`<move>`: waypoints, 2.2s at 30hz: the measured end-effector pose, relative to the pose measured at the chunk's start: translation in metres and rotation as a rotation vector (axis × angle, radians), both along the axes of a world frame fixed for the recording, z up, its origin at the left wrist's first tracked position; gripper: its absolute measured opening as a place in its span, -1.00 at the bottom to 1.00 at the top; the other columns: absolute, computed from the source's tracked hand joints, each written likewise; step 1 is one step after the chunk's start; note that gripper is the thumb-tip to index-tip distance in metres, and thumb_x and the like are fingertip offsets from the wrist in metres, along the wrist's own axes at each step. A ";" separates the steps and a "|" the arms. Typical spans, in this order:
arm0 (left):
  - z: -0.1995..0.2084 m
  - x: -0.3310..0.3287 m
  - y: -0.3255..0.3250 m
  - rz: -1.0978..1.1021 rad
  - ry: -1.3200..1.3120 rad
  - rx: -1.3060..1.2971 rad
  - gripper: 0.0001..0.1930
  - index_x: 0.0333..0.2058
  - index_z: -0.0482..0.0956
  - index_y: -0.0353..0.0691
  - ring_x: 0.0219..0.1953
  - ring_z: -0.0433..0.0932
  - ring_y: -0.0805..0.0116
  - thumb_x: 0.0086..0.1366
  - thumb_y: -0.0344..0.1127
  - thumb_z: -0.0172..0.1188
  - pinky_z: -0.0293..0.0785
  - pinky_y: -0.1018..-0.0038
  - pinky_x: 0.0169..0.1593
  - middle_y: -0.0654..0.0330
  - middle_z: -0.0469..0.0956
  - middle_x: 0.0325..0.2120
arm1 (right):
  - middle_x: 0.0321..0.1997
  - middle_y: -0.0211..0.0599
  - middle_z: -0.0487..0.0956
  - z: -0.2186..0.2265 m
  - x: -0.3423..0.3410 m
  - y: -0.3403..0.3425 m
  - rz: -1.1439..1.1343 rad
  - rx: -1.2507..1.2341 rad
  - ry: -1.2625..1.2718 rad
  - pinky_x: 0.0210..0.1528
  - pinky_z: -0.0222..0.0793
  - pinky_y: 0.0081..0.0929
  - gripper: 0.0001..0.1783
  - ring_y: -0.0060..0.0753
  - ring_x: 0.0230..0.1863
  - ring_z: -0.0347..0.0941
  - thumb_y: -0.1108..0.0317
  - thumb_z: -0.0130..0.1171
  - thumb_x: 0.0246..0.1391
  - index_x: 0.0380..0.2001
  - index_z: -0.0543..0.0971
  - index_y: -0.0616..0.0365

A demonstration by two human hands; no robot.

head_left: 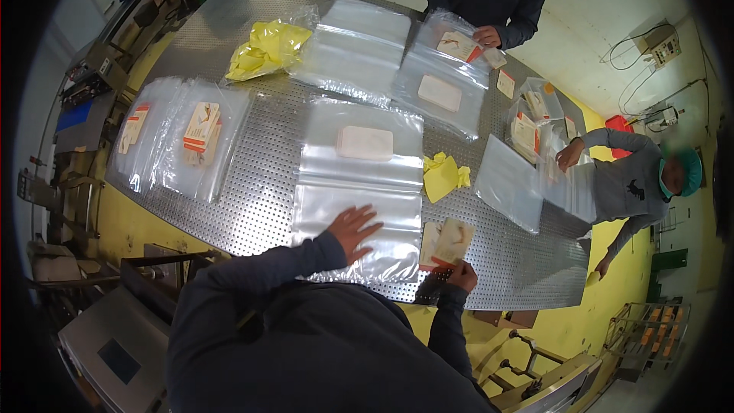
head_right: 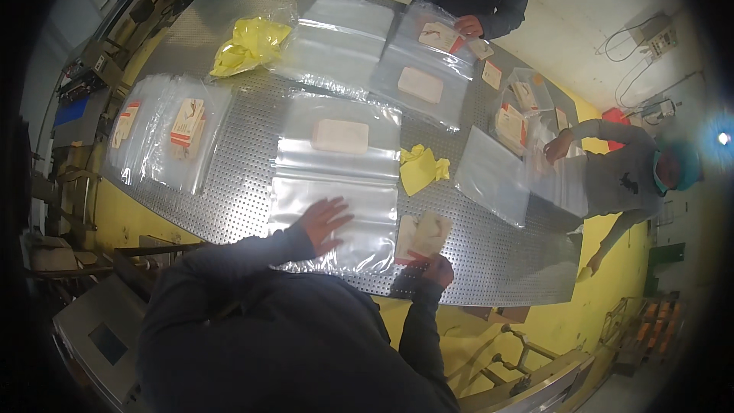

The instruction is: The person places small rectangular boxes into clear plastic bags on a perforated metal table. They handle the items one at a time, arranging them in a row. Other workers are visible in the background performing similar tasks.

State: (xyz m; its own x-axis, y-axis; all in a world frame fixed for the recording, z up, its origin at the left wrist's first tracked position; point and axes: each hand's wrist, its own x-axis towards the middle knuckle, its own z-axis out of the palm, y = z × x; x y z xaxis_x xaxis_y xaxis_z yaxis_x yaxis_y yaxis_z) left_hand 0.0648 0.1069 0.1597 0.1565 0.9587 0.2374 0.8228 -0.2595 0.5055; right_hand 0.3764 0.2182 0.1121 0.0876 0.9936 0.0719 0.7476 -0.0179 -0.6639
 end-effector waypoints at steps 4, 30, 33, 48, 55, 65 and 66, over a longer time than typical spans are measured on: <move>0.001 0.040 -0.011 0.050 -0.548 -0.170 -0.28 0.13 0.21 -0.19 0.16 0.20 0.04 0.03 -0.12 0.31 0.15 0.23 0.18 -0.04 0.28 0.06 | -0.53 -0.27 0.56 0.014 -0.016 -0.007 0.016 0.085 0.272 -0.49 0.34 -0.54 -0.74 -0.59 -0.53 0.40 0.33 0.01 0.13 -0.39 0.54 0.34; 0.011 0.043 0.008 0.500 -1.460 -0.359 -0.73 -0.26 0.47 -0.41 -0.37 0.56 0.39 0.02 -0.52 0.24 0.51 0.54 -0.33 0.09 0.57 -0.37 | -0.50 -0.21 0.57 0.037 -0.118 -0.045 0.414 -0.643 1.120 -0.37 0.37 -0.62 -0.83 -0.54 -0.51 0.44 0.48 0.16 -0.01 -0.37 0.56 0.40; 0.022 0.044 0.008 0.475 -1.309 -0.303 -0.75 -0.27 0.48 -0.41 -0.37 0.57 0.41 0.03 -0.52 0.24 0.51 0.55 -0.32 0.11 0.58 -0.38 | -0.51 -0.21 0.57 0.036 -0.116 -0.045 0.425 -0.615 1.058 -0.38 0.37 -0.64 -0.83 -0.55 -0.51 0.44 0.48 0.17 -0.02 -0.36 0.57 0.39; 0.028 0.042 0.007 0.524 -1.220 -0.318 -0.79 -0.33 0.51 -0.42 -0.40 0.58 0.44 0.00 -0.54 0.24 0.51 0.55 -0.31 0.11 0.59 -0.43 | -0.49 -0.33 0.55 0.055 -0.115 -0.036 0.607 -0.597 0.832 -0.35 0.36 -0.68 -0.85 -0.65 -0.47 0.42 0.44 0.18 -0.01 -0.42 0.55 0.35; 0.021 0.049 0.003 0.524 -1.032 -0.266 -0.79 -0.34 0.53 -0.40 -0.40 0.59 0.42 -0.01 -0.49 0.26 0.49 0.53 -0.32 0.10 0.60 -0.44 | -0.57 -0.48 0.51 0.034 -0.121 -0.038 0.624 -0.427 0.563 -0.44 0.29 -0.74 -0.89 -0.78 -0.52 0.35 0.46 0.20 -0.09 -0.52 0.50 0.28; 0.027 0.051 0.006 0.621 -0.849 -0.183 -0.77 -0.34 0.53 -0.35 -0.42 0.60 0.34 -0.05 -0.46 0.24 0.49 0.49 -0.33 0.03 0.60 -0.48 | -0.59 -0.46 0.52 0.022 -0.135 -0.049 0.554 -0.338 0.463 -0.48 0.27 -0.75 -0.89 -0.80 -0.55 0.34 0.47 0.18 -0.11 -0.52 0.49 0.31; 0.023 0.050 0.005 0.603 -0.831 -0.168 -0.73 -0.30 0.51 -0.35 -0.43 0.60 0.33 -0.05 -0.47 0.24 0.49 0.48 -0.33 0.05 0.59 -0.49 | -0.59 -0.44 0.52 0.021 -0.135 -0.050 0.554 -0.344 0.475 -0.48 0.27 -0.75 -0.88 -0.79 -0.55 0.35 0.47 0.18 -0.11 -0.51 0.50 0.31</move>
